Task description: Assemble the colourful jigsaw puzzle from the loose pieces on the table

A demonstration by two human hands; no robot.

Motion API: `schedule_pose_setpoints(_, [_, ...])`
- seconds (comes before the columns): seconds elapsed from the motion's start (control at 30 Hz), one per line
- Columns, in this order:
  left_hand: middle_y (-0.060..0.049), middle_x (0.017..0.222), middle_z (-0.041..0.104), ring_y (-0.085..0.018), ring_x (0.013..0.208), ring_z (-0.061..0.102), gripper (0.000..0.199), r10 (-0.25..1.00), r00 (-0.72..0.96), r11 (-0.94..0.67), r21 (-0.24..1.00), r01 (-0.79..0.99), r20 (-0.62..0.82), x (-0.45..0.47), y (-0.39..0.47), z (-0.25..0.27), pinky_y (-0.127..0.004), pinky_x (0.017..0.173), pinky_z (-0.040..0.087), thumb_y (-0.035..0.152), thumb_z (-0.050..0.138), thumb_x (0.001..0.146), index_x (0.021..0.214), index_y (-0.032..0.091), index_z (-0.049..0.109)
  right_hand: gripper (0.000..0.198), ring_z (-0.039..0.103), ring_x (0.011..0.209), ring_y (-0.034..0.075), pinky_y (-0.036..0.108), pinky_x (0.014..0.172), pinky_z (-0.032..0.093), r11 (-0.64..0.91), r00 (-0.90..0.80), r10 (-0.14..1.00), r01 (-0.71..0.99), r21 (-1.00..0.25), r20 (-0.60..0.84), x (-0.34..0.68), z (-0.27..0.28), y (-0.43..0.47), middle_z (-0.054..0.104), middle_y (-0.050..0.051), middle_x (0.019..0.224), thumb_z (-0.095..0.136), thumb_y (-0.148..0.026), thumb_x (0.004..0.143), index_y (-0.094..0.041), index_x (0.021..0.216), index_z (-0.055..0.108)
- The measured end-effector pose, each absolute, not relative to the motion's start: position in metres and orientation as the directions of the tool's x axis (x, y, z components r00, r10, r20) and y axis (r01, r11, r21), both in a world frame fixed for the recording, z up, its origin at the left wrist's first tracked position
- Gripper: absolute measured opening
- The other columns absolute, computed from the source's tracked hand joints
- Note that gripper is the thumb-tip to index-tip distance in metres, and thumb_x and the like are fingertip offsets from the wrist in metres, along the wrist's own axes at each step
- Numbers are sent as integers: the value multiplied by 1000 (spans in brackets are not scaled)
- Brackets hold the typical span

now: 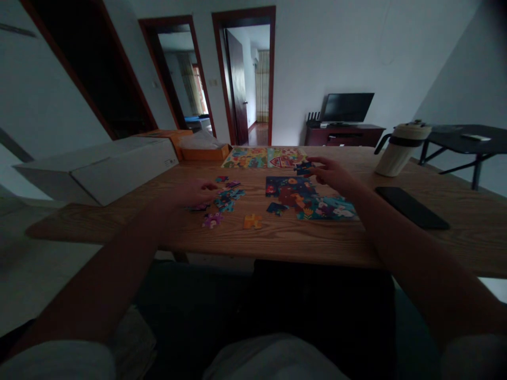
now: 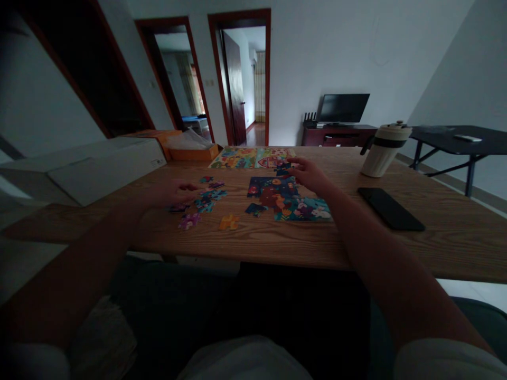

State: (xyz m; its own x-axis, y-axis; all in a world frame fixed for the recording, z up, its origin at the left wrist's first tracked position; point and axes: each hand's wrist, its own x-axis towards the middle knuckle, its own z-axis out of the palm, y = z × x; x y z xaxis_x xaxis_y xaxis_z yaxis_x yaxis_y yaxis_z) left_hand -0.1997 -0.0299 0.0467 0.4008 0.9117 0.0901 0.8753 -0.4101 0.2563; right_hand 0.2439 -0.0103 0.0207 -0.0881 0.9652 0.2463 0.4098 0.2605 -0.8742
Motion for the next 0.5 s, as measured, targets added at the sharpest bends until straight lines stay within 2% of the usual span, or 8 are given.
schedule_pose_setpoints(0.13, [-5, 115, 73, -27, 95, 70, 41, 912, 408, -392, 212, 895, -36, -187, -46, 53, -40, 84, 53, 48, 56, 89, 121, 27, 70, 49, 49, 55, 13, 27, 50, 38, 259, -29, 963, 382, -887, 269, 249, 23, -10, 76, 9, 95, 69, -38, 83, -22, 129, 62])
schedule_pose_setpoints(0.27, [-8, 112, 74, -27, 97, 70, 36, 834, 548, -550, 140, 823, 56, -153, -62, 46, -39, 85, 53, 46, 55, 92, 117, 28, 72, 48, 49, 55, 12, 26, 50, 38, 276, 21, 953, 362, -890, 303, 252, 24, -10, 75, 9, 92, 70, -38, 82, -21, 127, 62])
schedule_pose_setpoints(0.37, [-8, 119, 72, -29, 109, 67, 40, 737, 667, -673, 35, 739, 111, -115, -74, 39, -42, 94, 50, 52, 52, 95, 119, 27, 72, 48, 49, 55, 12, 26, 50, 38, 276, 38, 950, 363, -890, 310, 252, 25, -11, 75, 9, 91, 70, -36, 82, -20, 126, 61])
schedule_pose_setpoints(0.5, [-9, 123, 71, -28, 107, 68, 44, 646, 759, -762, 15, 647, 78, -77, -83, 38, -39, 89, 51, 55, 57, 92, 125, 27, 68, 47, 49, 55, 12, 26, 50, 38, 276, 27, 951, 373, -886, 308, 253, 25, -11, 75, 9, 90, 69, -35, 83, -19, 126, 60])
